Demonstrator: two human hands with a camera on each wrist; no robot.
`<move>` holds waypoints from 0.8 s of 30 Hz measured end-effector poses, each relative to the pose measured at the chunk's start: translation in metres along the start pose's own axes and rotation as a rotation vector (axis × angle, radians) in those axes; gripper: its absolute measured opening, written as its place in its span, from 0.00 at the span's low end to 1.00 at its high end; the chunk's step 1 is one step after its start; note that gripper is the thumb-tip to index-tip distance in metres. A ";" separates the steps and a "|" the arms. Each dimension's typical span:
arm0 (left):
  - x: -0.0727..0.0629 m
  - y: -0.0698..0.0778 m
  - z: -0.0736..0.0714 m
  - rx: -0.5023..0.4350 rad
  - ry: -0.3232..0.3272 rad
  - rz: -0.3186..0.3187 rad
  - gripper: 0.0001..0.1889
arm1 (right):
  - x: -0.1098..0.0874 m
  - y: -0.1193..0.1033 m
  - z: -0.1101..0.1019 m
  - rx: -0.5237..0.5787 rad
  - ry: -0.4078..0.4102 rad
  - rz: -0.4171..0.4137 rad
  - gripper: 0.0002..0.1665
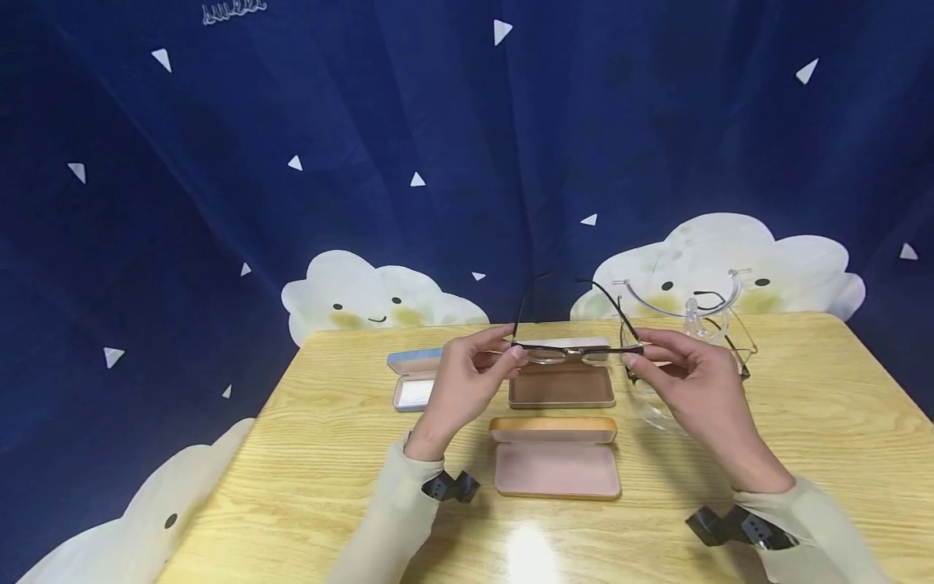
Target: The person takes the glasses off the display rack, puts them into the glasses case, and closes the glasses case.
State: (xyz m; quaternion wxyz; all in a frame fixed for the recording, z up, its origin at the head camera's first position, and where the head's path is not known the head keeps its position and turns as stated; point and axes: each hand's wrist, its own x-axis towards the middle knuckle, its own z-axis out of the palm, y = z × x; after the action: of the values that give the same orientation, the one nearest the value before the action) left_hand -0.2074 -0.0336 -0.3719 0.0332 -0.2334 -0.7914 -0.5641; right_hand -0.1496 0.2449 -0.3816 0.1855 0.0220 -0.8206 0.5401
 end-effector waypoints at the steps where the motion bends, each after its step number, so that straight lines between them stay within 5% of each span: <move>1: -0.001 -0.001 -0.002 -0.002 0.004 -0.005 0.23 | 0.001 -0.002 0.003 -0.002 -0.003 -0.004 0.24; 13: -0.014 -0.013 -0.017 0.020 0.030 -0.063 0.22 | 0.004 -0.006 0.021 -0.061 -0.048 -0.041 0.27; 24: -0.017 -0.010 -0.021 0.013 0.041 -0.058 0.21 | 0.001 -0.008 0.020 -0.085 -0.066 -0.038 0.27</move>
State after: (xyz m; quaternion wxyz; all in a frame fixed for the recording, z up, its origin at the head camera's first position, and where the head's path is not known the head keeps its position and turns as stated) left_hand -0.2011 -0.0610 -0.3781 0.0347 -0.1986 -0.8007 -0.5642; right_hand -0.1539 0.2233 -0.3812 0.1692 0.0473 -0.8479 0.5001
